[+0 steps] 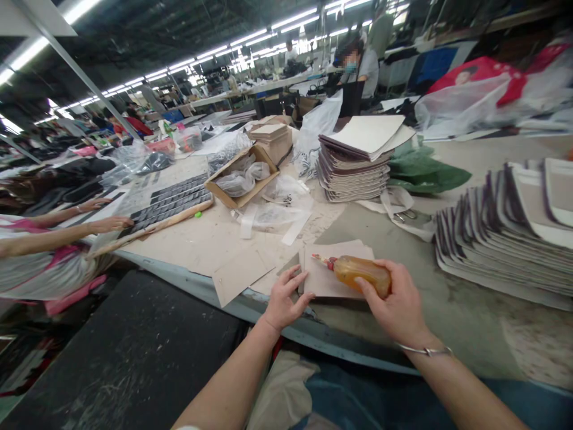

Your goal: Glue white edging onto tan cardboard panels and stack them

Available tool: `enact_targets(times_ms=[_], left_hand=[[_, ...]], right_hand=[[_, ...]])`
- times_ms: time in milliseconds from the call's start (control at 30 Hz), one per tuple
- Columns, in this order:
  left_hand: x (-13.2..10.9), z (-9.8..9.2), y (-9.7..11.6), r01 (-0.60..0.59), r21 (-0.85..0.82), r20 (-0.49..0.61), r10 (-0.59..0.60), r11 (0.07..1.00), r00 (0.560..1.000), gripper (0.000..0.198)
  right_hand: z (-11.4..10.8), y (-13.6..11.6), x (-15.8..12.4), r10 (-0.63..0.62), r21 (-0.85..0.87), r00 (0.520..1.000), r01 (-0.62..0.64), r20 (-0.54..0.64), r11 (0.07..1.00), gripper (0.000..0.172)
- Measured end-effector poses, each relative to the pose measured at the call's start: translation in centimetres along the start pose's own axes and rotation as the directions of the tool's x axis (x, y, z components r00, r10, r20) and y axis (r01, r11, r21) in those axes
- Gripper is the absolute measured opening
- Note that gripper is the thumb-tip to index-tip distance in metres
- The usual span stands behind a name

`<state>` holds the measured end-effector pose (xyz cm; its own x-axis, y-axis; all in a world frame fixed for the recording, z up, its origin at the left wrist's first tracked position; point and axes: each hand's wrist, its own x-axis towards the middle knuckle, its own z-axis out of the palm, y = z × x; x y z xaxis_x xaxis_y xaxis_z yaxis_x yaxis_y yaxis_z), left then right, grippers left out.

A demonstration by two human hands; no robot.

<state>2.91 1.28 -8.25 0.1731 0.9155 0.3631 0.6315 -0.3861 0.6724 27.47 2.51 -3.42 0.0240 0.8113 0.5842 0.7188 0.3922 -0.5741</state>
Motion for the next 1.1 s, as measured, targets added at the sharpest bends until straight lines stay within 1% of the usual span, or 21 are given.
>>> enact_targets(times_ms=[67,133,300,400,567,667,833,967,1100], left_hand=[[-0.1,0.1,0.0,-0.006,-0.023,-0.015,0.005,1.0,1.0,0.041],[-0.1,0.1,0.0,-0.02,-0.028,-0.021,0.019,0.999,1.0,0.042],[-0.1,0.0,-0.1,-0.025,0.027,-0.034,0.026,0.999,0.999,0.046],[-0.1,0.0,-0.1,-0.038,0.034,-0.038,0.039,0.999,0.998,0.047],[-0.1,0.1,-0.3,-0.036,0.033,-0.046,0.038,0.999,0.998,0.046],[-0.1,0.2,-0.4,-0.016,0.026,-0.042,0.017,1.0,0.999,0.045],[-0.1,0.3,-0.6,-0.004,-0.008,-0.029,0.004,1.0,1.0,0.043],[-0.1,0.3,-0.6,0.016,-0.015,-0.017,-0.016,1.0,1.0,0.042],[-0.1,0.2,-0.7,0.014,-0.001,-0.016,-0.014,1.0,1.0,0.042]], right_hand=[[0.4,-0.4,0.1,-0.005,-0.008,1.0,0.005,-0.013,1.0,0.039],[0.8,-0.7,0.1,-0.011,-0.016,1.0,0.011,-0.023,1.0,0.04],[1.6,-1.3,0.2,-0.037,-0.038,0.999,0.036,-0.016,0.999,0.038],[1.8,-1.5,0.2,-0.055,-0.052,0.998,0.054,-0.015,0.997,0.035],[1.6,-1.4,0.1,-0.025,-0.086,0.999,0.023,-0.032,0.996,0.033],[0.9,-0.8,0.0,0.01,-0.121,0.998,-0.017,-0.056,0.993,0.034],[-1.4,0.5,-0.7,0.078,-0.19,0.989,-0.101,-0.124,0.976,0.038],[-3.0,1.5,-1.5,0.13,-0.227,0.974,-0.171,-0.184,0.959,0.038],[-4.2,2.5,-2.0,0.177,-0.236,0.955,-0.234,-0.239,0.943,0.041]])
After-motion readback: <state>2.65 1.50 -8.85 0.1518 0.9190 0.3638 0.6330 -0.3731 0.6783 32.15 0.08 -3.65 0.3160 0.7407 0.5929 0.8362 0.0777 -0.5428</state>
